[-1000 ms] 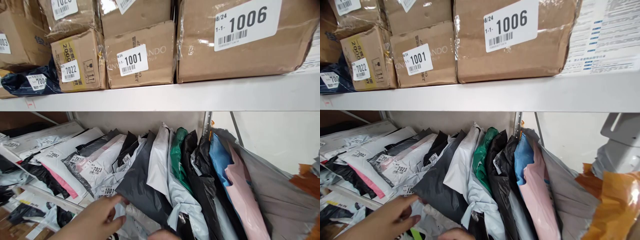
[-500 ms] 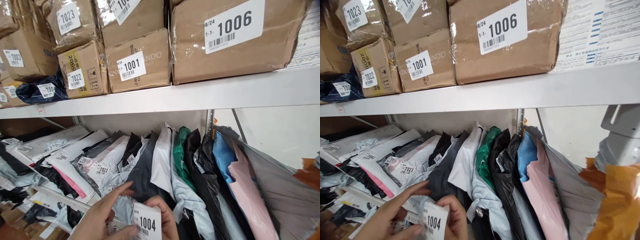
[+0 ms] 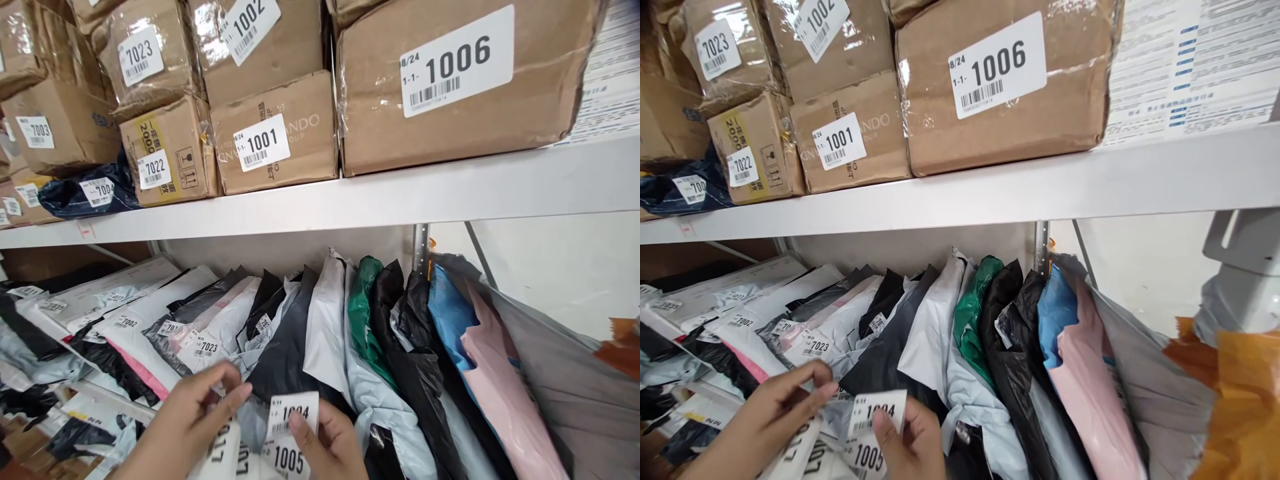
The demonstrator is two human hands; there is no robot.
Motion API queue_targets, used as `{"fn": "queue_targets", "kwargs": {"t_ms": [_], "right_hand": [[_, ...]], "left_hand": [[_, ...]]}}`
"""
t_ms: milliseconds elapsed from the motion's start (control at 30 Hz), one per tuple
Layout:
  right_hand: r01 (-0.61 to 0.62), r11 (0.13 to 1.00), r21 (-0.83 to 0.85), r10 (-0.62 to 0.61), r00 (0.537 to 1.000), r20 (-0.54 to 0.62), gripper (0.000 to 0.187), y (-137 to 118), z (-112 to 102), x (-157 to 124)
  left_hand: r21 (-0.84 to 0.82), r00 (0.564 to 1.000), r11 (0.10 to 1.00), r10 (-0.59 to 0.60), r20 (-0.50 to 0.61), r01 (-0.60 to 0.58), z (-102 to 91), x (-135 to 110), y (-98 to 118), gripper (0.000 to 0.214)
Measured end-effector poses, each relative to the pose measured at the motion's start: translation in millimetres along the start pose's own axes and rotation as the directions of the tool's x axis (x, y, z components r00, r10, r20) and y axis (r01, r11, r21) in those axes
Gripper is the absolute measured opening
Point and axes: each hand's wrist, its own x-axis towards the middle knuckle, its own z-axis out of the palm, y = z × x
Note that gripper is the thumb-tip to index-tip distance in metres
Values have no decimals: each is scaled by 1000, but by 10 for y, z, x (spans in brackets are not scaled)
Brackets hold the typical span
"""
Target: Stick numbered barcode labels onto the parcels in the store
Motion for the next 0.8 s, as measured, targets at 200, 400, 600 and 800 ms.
{"fn": "queue_targets", "kwargs": {"t_ms": [200,400,600,800], "right_hand": [[-30,973,230,19,998,52,50,103,314,335],[-82,941,329,96,995,-26,57,243,397,493],[-95,966,241,122,988,-96,71,182,433,499],[-51,976,212,69,994,-81,61,227,399,516]], "left_hand": [[10,982,1000,-3,191,1,-197,372,-1,37],[30,936,999,3,353,-14,-224,617,132,36],[-34,927,999,29,374,-17,-137,849,61,29],[43,942,999,11,335,-27,-56,911,-26,30]]}}
